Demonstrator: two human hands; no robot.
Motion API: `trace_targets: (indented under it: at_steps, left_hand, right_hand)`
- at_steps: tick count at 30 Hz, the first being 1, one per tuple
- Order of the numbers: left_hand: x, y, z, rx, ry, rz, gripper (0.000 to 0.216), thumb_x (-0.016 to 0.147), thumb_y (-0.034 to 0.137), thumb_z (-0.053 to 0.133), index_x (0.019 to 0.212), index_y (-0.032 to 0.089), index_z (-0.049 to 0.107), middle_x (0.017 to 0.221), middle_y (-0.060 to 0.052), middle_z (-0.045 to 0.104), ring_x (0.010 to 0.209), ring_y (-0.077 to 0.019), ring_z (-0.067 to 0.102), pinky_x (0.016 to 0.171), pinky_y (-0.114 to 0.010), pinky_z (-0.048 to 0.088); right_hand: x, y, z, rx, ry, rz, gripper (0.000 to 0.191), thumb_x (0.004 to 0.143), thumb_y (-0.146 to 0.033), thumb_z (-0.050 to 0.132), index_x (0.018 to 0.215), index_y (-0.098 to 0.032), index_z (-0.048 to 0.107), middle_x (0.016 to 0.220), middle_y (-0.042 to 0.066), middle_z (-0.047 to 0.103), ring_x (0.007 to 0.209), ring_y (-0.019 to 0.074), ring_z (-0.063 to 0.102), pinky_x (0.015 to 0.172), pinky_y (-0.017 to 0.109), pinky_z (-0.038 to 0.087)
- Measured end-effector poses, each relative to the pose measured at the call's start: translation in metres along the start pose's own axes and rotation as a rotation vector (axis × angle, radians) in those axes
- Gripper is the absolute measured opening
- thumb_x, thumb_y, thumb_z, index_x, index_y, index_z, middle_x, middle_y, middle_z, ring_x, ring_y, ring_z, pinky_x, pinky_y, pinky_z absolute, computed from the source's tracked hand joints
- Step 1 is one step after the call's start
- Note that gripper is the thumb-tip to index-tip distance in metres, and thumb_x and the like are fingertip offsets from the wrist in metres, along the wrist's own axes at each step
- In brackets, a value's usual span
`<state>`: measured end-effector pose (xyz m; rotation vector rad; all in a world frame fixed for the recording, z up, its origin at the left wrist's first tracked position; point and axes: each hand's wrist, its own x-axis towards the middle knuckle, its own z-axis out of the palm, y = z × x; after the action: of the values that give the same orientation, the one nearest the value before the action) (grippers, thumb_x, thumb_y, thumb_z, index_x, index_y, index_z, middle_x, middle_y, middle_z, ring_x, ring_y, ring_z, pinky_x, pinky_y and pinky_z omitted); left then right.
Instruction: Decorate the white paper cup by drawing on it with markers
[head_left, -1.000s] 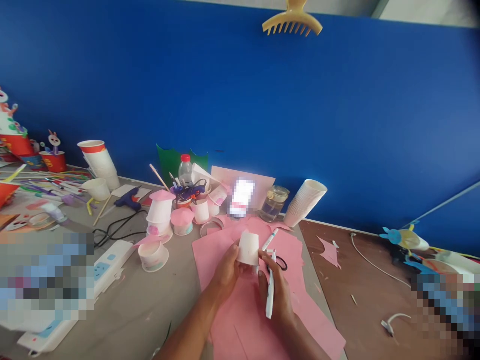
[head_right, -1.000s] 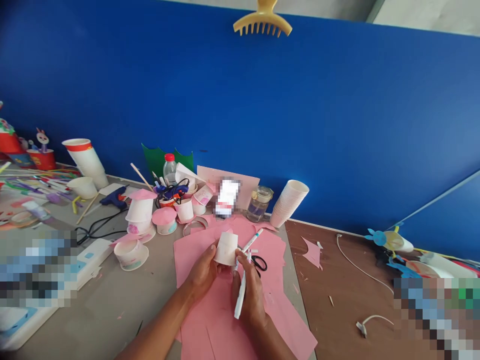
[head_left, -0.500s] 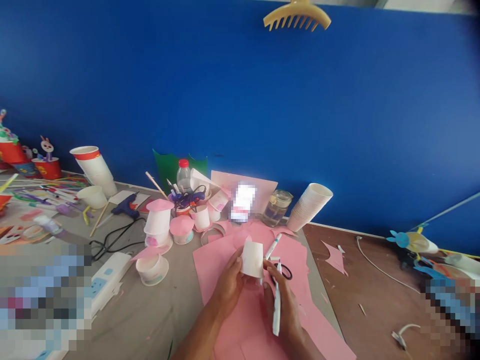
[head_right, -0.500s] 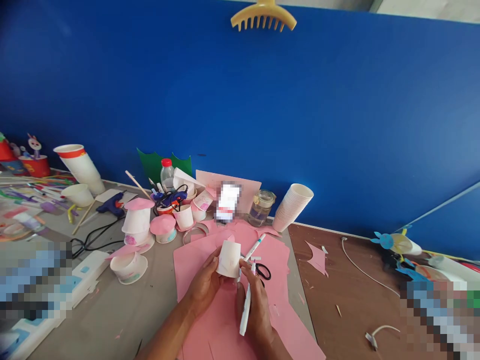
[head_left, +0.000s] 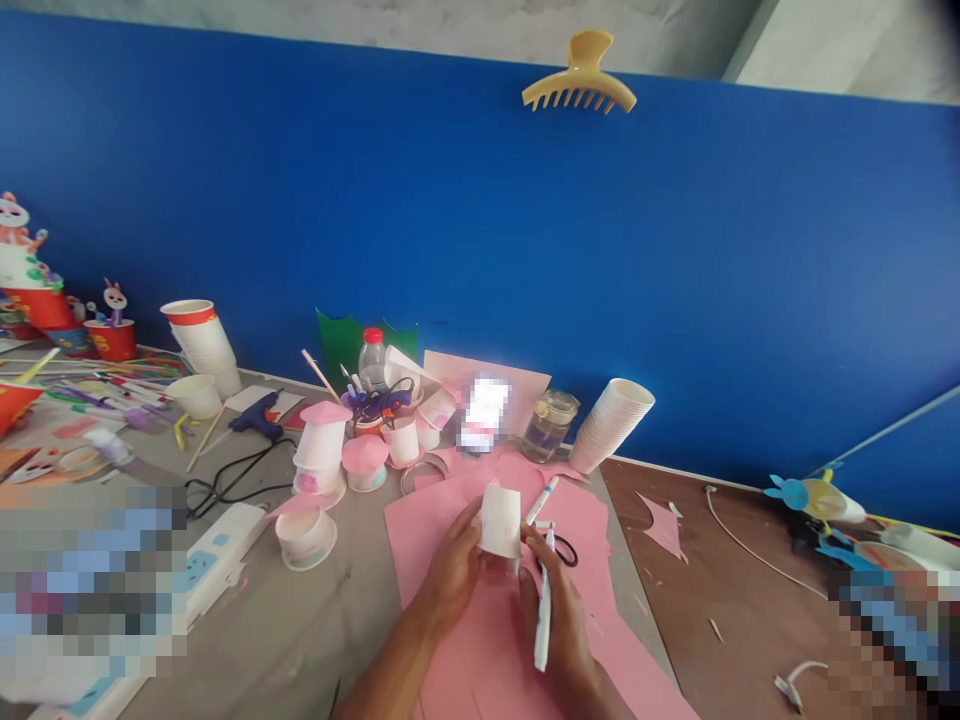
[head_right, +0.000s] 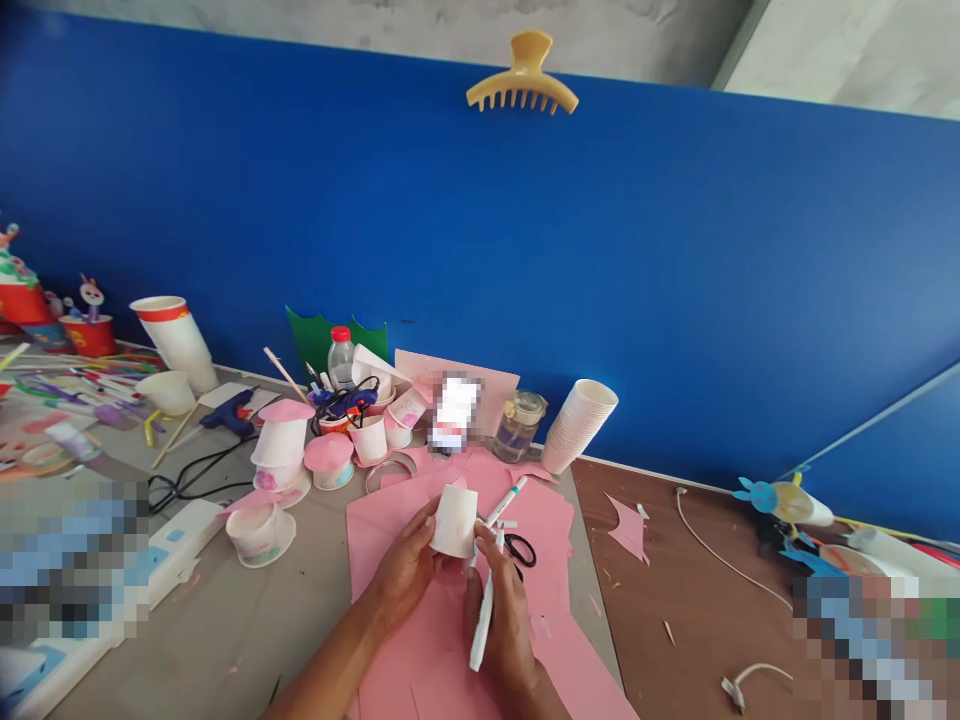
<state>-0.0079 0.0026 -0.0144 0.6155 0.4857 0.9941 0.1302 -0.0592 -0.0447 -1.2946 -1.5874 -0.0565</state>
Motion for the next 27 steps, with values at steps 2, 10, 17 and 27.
trace_targets:
  at_steps: [2,10,17,27]
  left_hand:
    - [0.0,0.0,0.0,0.017,-0.022,0.011,0.05,0.085,0.041,0.067,0.131,0.024,0.06,0.108,-0.011,0.07,0.093,-0.023,0.066,0.084,-0.037,0.047]
    - [0.002,-0.001,-0.002,0.065,-0.054,0.031,0.046,0.083,0.037,0.071,0.125,0.02,0.064,0.107,-0.012,0.071,0.09,-0.022,0.066,0.081,-0.035,0.048]
    - [0.002,-0.001,-0.004,0.056,-0.022,0.014,0.04,0.08,0.037,0.073,0.115,0.017,0.069,0.105,-0.011,0.071,0.089,-0.02,0.065,0.083,-0.034,0.048]
    - [0.002,-0.001,0.001,0.009,-0.018,0.014,0.04,0.081,0.035,0.07,0.118,0.018,0.068,0.108,-0.011,0.07,0.094,-0.0218,0.064,0.078,-0.031,0.047]
  right_hand:
    - [0.001,0.003,0.001,0.004,-0.007,-0.001,0.041,0.092,-0.017,0.049,0.133,-0.024,0.048,0.125,0.013,0.066,0.113,0.0302,0.066,0.089,0.05,0.058]
    - [0.01,0.006,0.004,0.032,0.018,-0.014,0.035,0.094,-0.02,0.048,0.129,-0.02,0.051,0.119,0.015,0.068,0.106,0.028,0.068,0.085,0.045,0.059]
    - [0.009,0.005,0.003,0.044,0.021,-0.048,0.038,0.093,-0.016,0.049,0.132,-0.019,0.05,0.12,0.015,0.067,0.109,0.0269,0.067,0.087,0.043,0.058]
    - [0.008,0.006,0.005,0.022,0.029,-0.099,0.043,0.091,-0.013,0.051,0.133,-0.021,0.049,0.123,0.014,0.066,0.111,0.026,0.066,0.089,0.042,0.058]
